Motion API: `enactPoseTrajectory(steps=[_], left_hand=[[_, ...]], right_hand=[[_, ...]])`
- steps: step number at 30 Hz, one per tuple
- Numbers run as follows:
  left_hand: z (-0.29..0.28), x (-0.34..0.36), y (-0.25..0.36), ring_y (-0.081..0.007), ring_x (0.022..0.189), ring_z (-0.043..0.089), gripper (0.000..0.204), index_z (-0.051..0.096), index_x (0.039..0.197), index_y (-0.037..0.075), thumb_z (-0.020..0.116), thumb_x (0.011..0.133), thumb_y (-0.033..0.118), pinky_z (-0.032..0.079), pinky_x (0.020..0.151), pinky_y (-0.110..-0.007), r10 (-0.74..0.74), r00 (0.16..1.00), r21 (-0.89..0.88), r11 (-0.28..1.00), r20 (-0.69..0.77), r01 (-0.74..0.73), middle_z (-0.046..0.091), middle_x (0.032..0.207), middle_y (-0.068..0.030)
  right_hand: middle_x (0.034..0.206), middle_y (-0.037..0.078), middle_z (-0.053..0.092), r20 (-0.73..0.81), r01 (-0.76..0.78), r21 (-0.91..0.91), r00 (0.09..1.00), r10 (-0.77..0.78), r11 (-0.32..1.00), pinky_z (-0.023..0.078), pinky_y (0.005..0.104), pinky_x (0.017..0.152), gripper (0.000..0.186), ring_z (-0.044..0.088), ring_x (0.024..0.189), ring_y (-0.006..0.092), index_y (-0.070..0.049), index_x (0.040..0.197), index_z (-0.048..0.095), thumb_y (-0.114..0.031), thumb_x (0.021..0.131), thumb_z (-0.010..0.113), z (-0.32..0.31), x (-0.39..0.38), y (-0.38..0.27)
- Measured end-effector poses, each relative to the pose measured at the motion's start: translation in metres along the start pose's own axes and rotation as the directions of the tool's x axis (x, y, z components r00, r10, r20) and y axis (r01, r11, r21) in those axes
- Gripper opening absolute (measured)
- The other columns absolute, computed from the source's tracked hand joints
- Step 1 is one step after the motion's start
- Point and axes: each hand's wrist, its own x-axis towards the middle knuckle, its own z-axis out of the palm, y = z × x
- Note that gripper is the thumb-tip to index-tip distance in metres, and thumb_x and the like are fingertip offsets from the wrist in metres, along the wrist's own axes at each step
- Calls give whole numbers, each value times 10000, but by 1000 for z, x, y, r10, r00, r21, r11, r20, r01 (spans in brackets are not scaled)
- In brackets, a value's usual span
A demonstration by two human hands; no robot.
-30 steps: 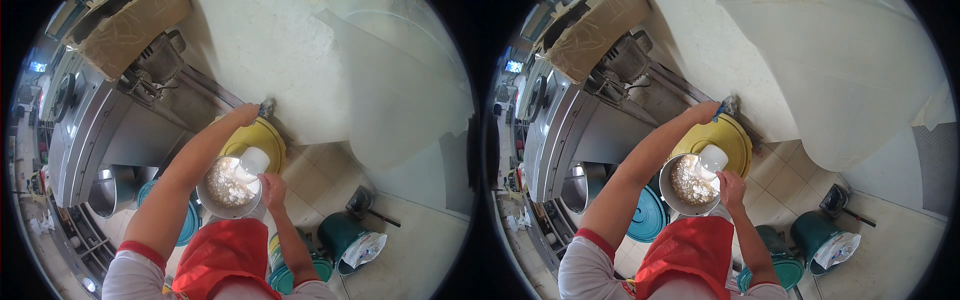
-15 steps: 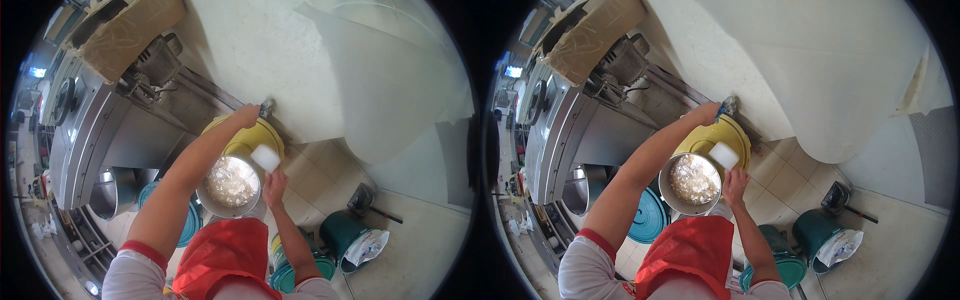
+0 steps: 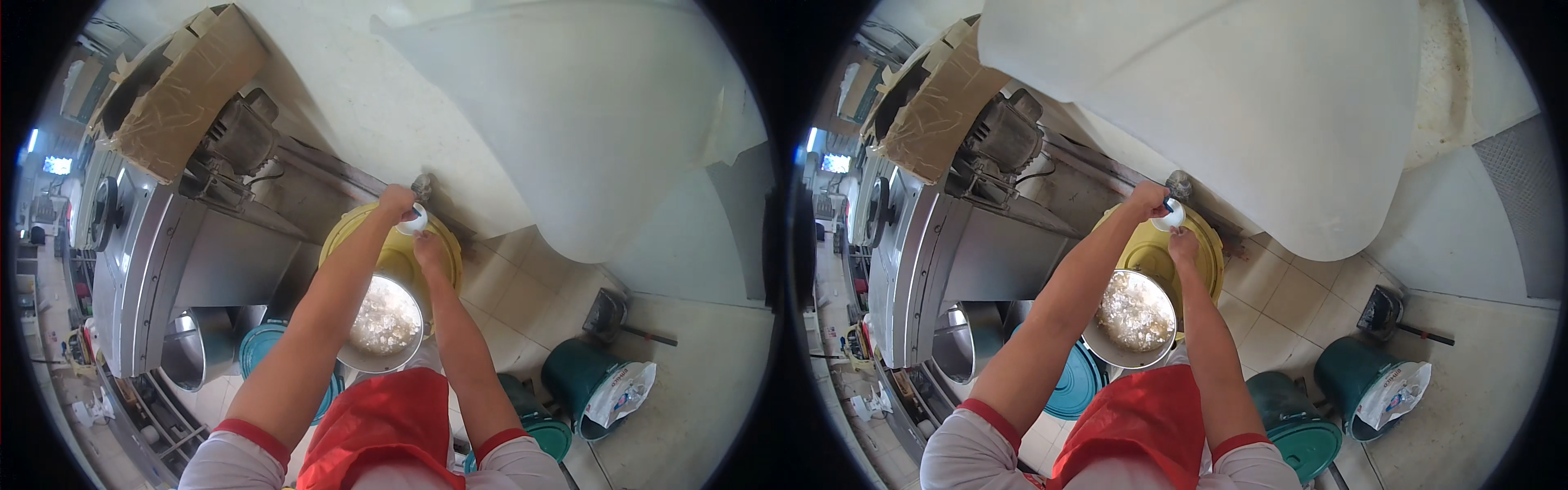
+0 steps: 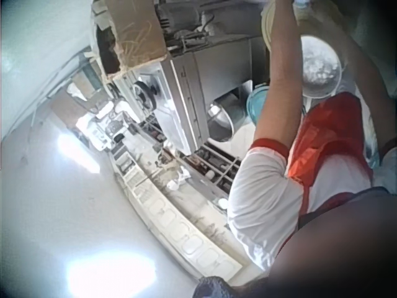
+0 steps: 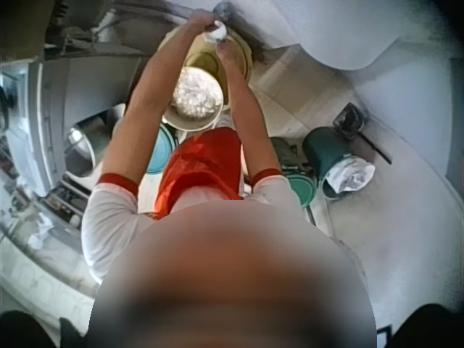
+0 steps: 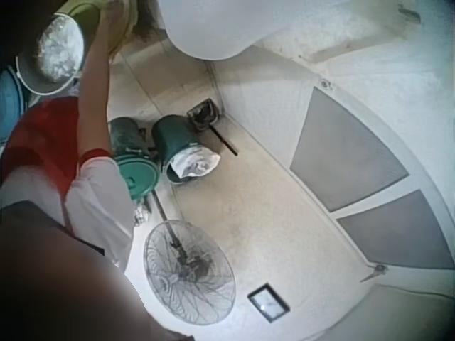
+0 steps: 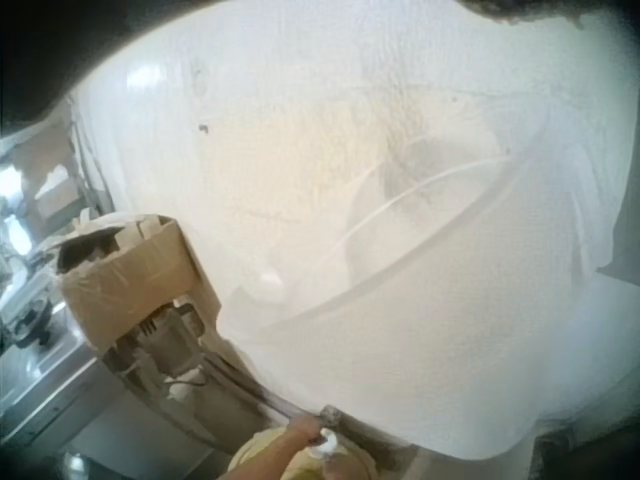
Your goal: The person adds flour from a large bucket into a metal bowl, then pours oil from a pitcher and water from a tap into the bowl by hand.
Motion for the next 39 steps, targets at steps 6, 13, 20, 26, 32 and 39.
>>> enactPoseTrajectory(steps=[6, 13, 20, 26, 32, 39], left_hand=[[-1, 15, 3, -243, 532, 581, 155, 555, 912, -9, 535, 890, 142, 552, 464, -315, -272, 961, -770, 601, 55, 214, 586, 768, -156], [9, -5, 5, -200, 534, 554, 180, 592, 878, -33, 681, 796, 101, 514, 454, -282, -33, 999, -422, 906, -19, 22, 568, 738, -108], [9, -13, 3, -184, 566, 564, 140, 612, 680, -52, 738, 692, 6, 471, 437, -279, 86, 995, -255, 964, 49, -71, 577, 701, -98], [9, -19, 11, -176, 578, 556, 123, 634, 732, -50, 730, 699, 19, 483, 455, -275, 61, 996, -169, 984, 70, -48, 574, 714, -89], [7, -4, -3, -159, 526, 504, 120, 605, 671, -25, 714, 708, 12, 436, 418, -274, 76, 995, -265, 963, 68, -55, 539, 675, -77], [0, 0, -5, -142, 413, 403, 185, 558, 580, -40, 684, 715, -27, 290, 345, -306, 104, 988, -283, 957, 118, -67, 452, 532, -61]], right_hand=[[971, 204, 650, -1, 29, -3, 1000, -29, 1000, 469, 448, 810, 331, 614, 942, 373, -81, 973, 673, -367, 848, 566, 5, -1, -1], [983, 187, 655, 34, -22, -23, 999, 23, 999, 478, 435, 814, 350, 620, 945, 360, -93, 989, 677, -389, 830, 578, 13, 10, 15], [995, 174, 658, 67, -38, -57, 997, 42, 998, 480, 434, 812, 356, 623, 942, 354, -116, 1022, 673, -395, 818, 585, 14, 10, 19], [1008, 172, 655, 38, -48, -83, 998, 51, 995, 475, 435, 828, 371, 619, 958, 352, -124, 1047, 665, -406, 821, 579, 9, 11, 27], [1017, 170, 654, 31, -67, -79, 997, 70, 995, 472, 438, 832, 376, 614, 968, 353, -125, 1046, 663, -417, 825, 577, 11, 10, 27], [956, 175, 660, -19, -77, -43, 997, 76, 996, 472, 442, 786, 352, 624, 919, 355, -112, 962, 682, -421, 825, 583, 9, 6, 26]])
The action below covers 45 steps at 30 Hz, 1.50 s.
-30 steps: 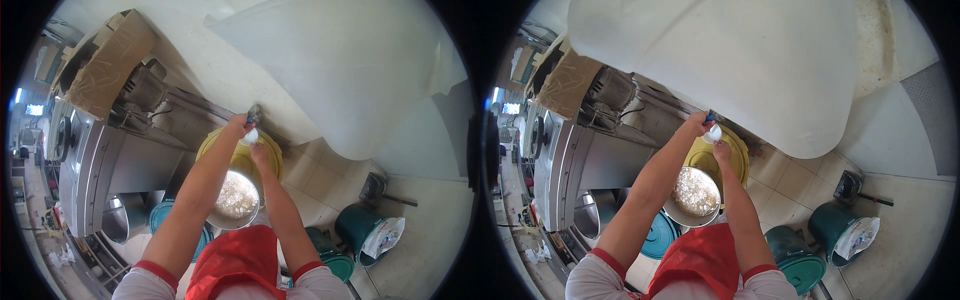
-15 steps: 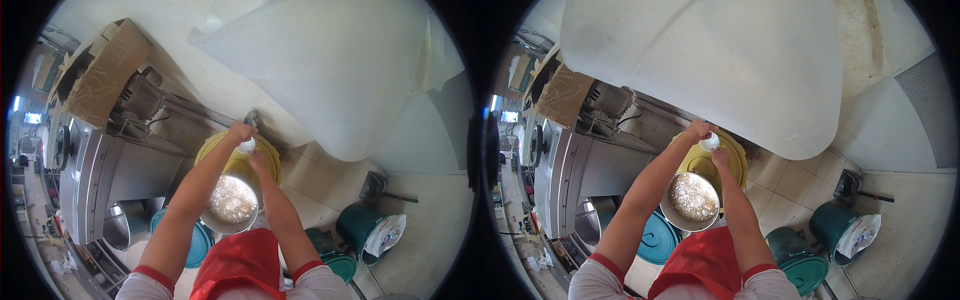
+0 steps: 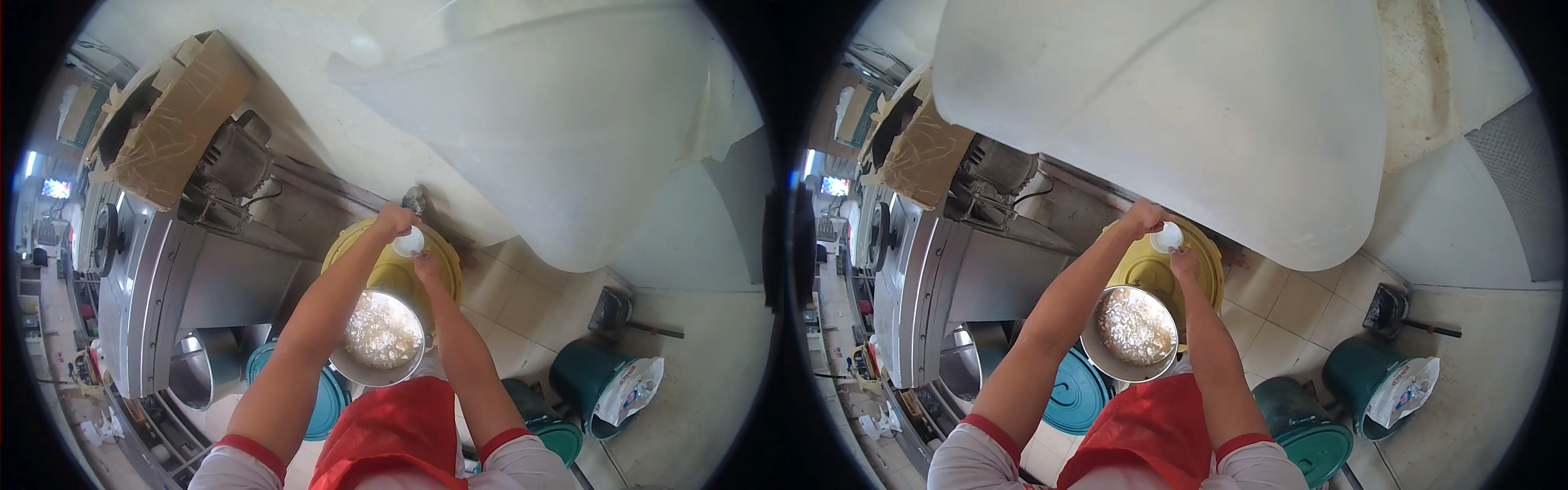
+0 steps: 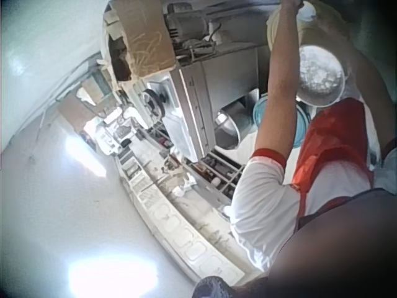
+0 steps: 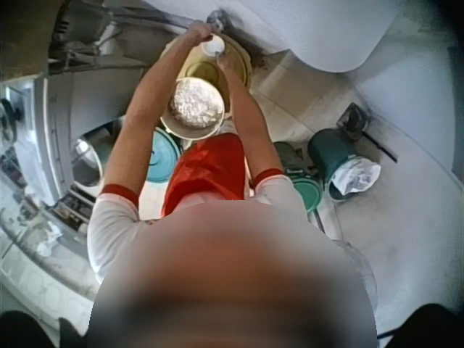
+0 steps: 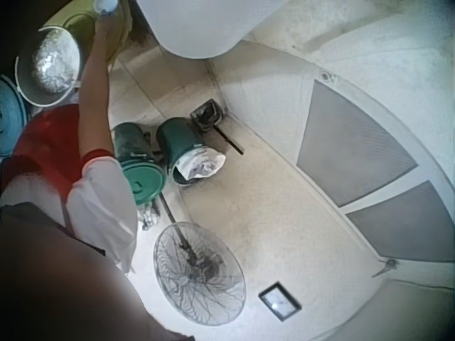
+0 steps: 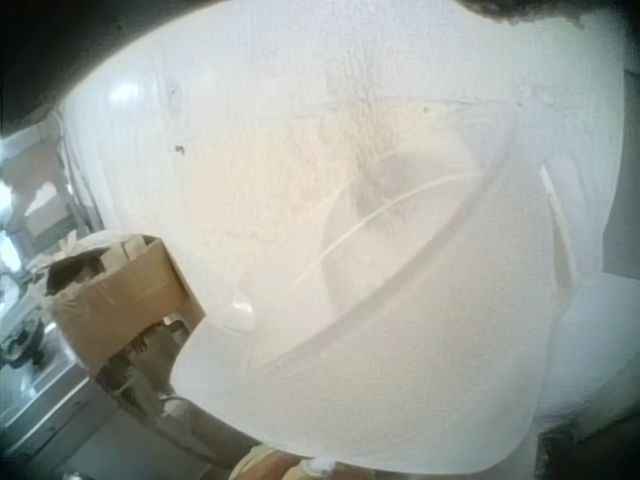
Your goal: The person adds flour from a large bucket into a metal bowl, then pours oil from a pitcher and water from a tap into the bowl by hand.
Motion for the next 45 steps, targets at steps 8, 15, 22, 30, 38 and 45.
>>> enactPoseTrajectory(steps=[8, 15, 22, 30, 38, 45], left_hand=[[6, -5, 6, -155, 435, 453, 138, 618, 634, -73, 700, 722, -4, 309, 350, -300, 25, 1000, 98, 995, 19, -27, 499, 550, -81], [-10, 4, -7, -143, 484, 492, 110, 657, 727, -101, 703, 720, -1, 371, 385, -274, 162, 979, 220, 958, 123, -186, 604, 660, -121], [-8, -15, 10, -146, 539, 527, 127, 605, 682, -53, 688, 757, 8, 460, 473, -264, 13, 998, 106, 994, 69, -20, 582, 687, -98], [-5, -13, 6, -144, 543, 532, 122, 604, 683, -55, 684, 755, 1, 471, 475, -265, 19, 999, 190, 981, 40, -27, 573, 674, -94], [-13, -6, -2, -147, 547, 546, 127, 608, 667, -65, 689, 740, 0, 473, 469, -263, 72, 994, 256, 962, 79, -90, 577, 657, -101], [-16, -4, -10, -141, 488, 498, 168, 592, 600, -56, 700, 707, 17, 405, 429, -297, 91, 995, 266, 959, 44, -100, 540, 577, -87]], right_hand=[[915, 188, 660, 43, 27, -26, 999, -26, 999, 475, 446, 753, 338, 629, 870, 368, -100, 946, 683, -400, 820, 590, -7, 6, 2], [934, 192, 657, 91, 32, -7, 995, -32, 999, 470, 446, 771, 343, 621, 894, 376, -110, 951, 687, -410, 821, 585, 2, 8, 3], [954, 181, 657, 96, 49, -30, 994, -46, 998, 465, 451, 791, 368, 614, 916, 377, -103, 956, 680, -430, 822, 577, 9, 14, 14], [989, 187, 649, 136, 33, -36, 990, -28, 999, 460, 441, 801, 360, 609, 935, 371, -99, 980, 675, -412, 834, 572, -8, 3, -1], [945, 190, 656, 128, 55, -44, 991, -49, 998, 468, 437, 780, 345, 619, 901, 373, -92, 961, 682, -395, 827, 588, -7, 5, -2], [920, 191, 657, 110, 53, -25, 993, -50, 998, 467, 439, 771, 332, 620, 892, 372, -88, 934, 685, -389, 823, 598, -4, 4, -1]])
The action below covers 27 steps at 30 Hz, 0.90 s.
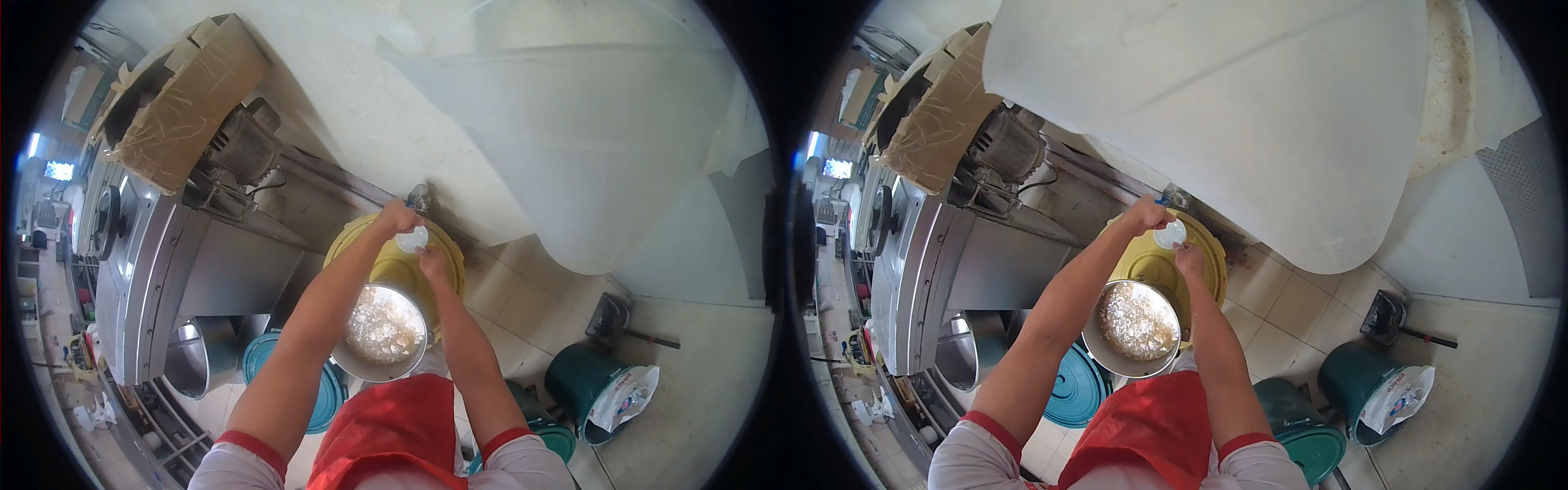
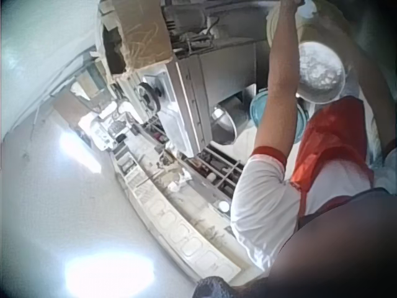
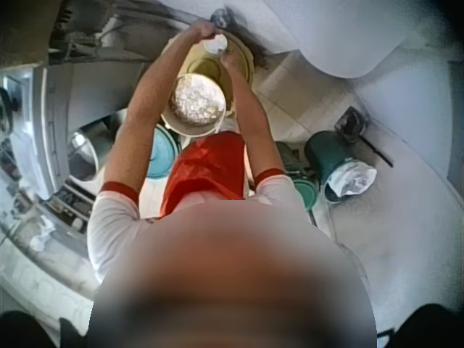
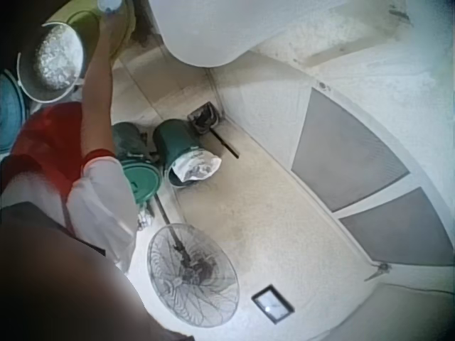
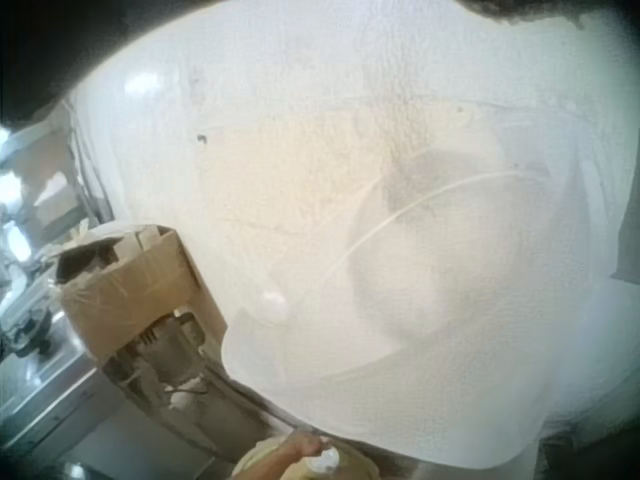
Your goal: The person adds flour from a large bucket into a metal bowl, then pours oil from a pitcher and water from a tap into the bowl by hand.
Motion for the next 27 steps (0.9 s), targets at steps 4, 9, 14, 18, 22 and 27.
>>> enactPoseTrajectory(steps=[4, 9, 14, 18, 22, 27], left_hand=[[2, 2, -3, -143, 462, 477, 202, 567, 551, -55, 710, 666, 29, 381, 408, -323, 15, 1000, -57, 998, 11, -15, 510, 525, -84], [-10, 2, -13, -154, 477, 513, 214, 554, 541, -69, 719, 644, 20, 423, 427, -319, 7, 1000, -11, 1000, -3, -7, 527, 539, -106], [-2, -15, 6, -154, 507, 532, 215, 517, 564, -10, 688, 689, -50, 458, 453, -292, 11, 999, 77, 997, 48, -15, 515, 580, -69], [-10, -14, -9, -160, 498, 546, 212, 527, 549, -49, 710, 641, 1, 450, 448, -312, 50, 999, 80, 996, 10, -50, 536, 563, -100], [-14, -13, -15, -178, 564, 580, 262, 495, 722, -56, 734, 627, -10, 460, 465, -304, 66, 998, 245, 967, 19, -69, 564, 654, -109], [-18, -21, -11, -221, 632, 611, 428, 459, 882, -91, 750, 604, 56, 482, 527, -333, 92, 995, 410, 907, 30, -96, 604, 720, -174]], right_hand=[[924, 191, 657, 15, -7, 17, 1000, 7, 1000, 467, 439, 770, 325, 619, 895, 370, -94, 946, 686, -382, 823, 601, 0, 5, 4], [919, 189, 657, -15, 22, 6, 1000, -22, 1000, 466, 434, 767, 318, 621, 881, 366, -89, 942, 687, -371, 819, 606, 6, 0, 2], [905, 192, 657, -11, -2, 40, 1000, 3, 999, 464, 428, 761, 323, 621, 874, 365, -82, 939, 687, -371, 814, 613, 1, 6, 10], [855, 193, 656, -15, 57, 10, 998, -57, 998, 461, 418, 746, 319, 627, 853, 357, -72, 921, 686, -363, 810, 618, 4, 0, 5], [807, 184, 654, 20, 15, 82, 1000, -17, 997, 456, 411, 725, 308, 632, 810, 345, -72, 900, 687, -358, 807, 618, 1, -4, 2], [745, 174, 642, 22, 63, 64, 998, -65, 996, 448, 411, 686, 302, 623, 735, 328, -77, 866, 689, -364, 800, 623, 0, -3, 5]])
